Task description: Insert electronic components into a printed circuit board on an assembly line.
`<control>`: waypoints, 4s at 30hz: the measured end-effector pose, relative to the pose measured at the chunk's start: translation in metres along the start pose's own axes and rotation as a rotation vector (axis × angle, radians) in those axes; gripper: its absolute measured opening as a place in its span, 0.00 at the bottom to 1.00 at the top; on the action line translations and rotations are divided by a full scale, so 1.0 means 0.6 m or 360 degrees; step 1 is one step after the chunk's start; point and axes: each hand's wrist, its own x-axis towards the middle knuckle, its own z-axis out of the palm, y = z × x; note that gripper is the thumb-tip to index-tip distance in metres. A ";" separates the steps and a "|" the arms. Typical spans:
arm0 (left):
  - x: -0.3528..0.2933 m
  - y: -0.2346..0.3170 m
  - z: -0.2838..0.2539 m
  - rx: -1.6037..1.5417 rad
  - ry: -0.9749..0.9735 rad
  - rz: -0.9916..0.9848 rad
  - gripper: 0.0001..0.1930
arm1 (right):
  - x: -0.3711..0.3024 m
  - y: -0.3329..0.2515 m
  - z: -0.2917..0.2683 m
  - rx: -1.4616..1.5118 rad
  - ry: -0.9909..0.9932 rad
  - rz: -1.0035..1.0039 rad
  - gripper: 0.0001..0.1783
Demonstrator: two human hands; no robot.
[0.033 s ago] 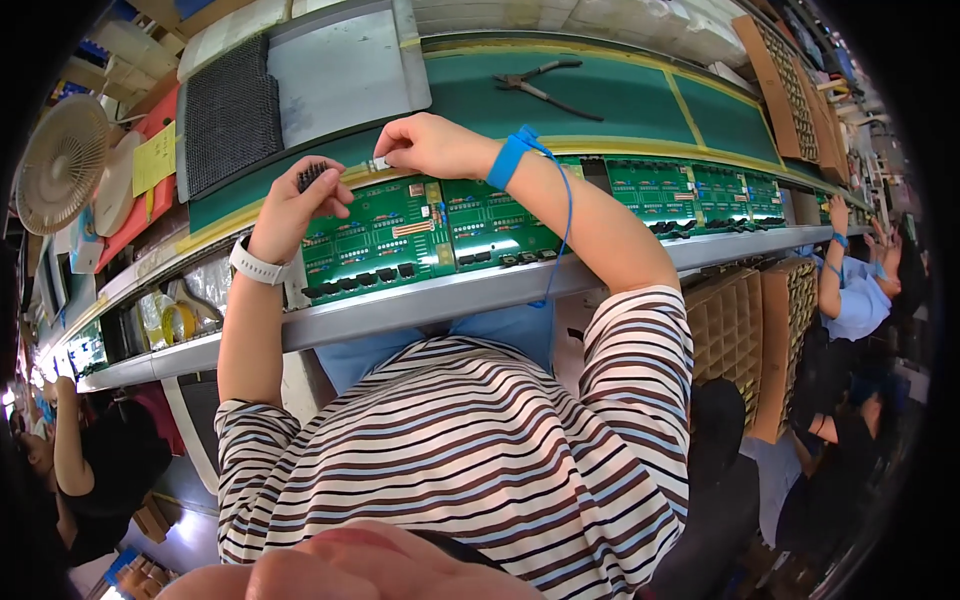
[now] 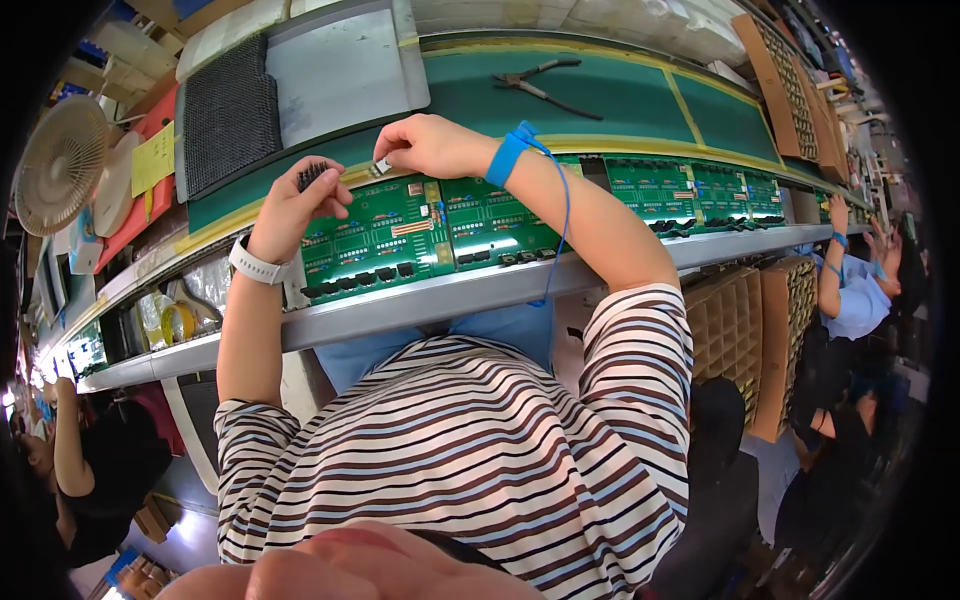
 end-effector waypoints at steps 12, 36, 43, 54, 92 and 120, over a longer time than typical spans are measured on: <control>0.007 -0.011 -0.009 -0.0214 0.0062 0.0039 0.15 | -0.002 -0.017 0.025 -0.1204 0.0039 -0.0382 0.07; 0.011 -0.015 -0.008 -0.0152 0.0058 0.0050 0.15 | -0.012 -0.056 0.054 -0.0599 0.0391 -0.0580 0.10; 0.012 -0.019 -0.009 -0.0484 -0.0023 -0.0047 0.12 | 0.010 -0.065 0.074 -0.0102 0.0571 -0.0350 0.11; 0.014 -0.024 0.002 -0.0101 0.0312 0.0219 0.11 | 0.022 -0.031 0.037 0.0791 0.0198 0.0121 0.08; 0.014 -0.018 -0.011 -0.0508 0.0152 -0.0010 0.12 | 0.033 -0.058 0.069 -0.0140 0.0477 -0.0288 0.12; 0.018 -0.016 -0.040 -0.0251 0.0373 0.0198 0.10 | 0.048 -0.036 0.069 -0.1002 0.0066 -0.0342 0.06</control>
